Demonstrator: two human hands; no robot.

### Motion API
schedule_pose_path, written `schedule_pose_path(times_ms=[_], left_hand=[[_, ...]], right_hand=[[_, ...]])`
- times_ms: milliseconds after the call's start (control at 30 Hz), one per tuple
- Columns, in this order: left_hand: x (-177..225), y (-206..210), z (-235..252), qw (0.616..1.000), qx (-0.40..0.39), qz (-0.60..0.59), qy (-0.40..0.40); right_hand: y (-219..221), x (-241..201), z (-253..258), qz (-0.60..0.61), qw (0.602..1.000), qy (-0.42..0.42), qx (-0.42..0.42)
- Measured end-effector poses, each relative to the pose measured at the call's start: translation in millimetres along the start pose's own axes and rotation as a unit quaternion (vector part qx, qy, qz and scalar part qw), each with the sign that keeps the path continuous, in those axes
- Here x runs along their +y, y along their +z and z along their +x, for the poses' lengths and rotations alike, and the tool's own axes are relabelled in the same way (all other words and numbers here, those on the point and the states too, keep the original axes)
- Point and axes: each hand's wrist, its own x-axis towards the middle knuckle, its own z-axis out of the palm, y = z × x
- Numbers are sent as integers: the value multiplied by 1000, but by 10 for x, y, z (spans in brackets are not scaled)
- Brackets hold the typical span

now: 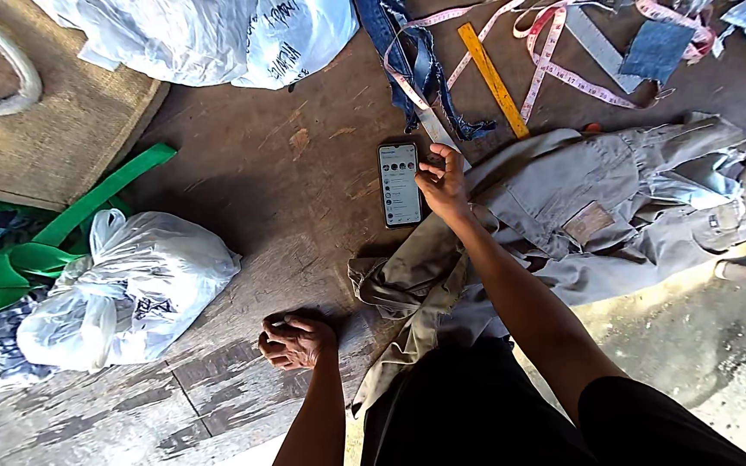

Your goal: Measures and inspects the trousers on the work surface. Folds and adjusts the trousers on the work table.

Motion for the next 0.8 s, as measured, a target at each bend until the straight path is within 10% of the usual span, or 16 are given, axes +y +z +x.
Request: schedule_pose_path(times_ms=[300,800], left_hand=[[20,-17,7,1000,-10,6,-4],[3,3,2,1000,0,-3,-10]], right_hand=[[-20,60,13,92,994,-64,21],[-243,730,-515,-151,953,-230,126]])
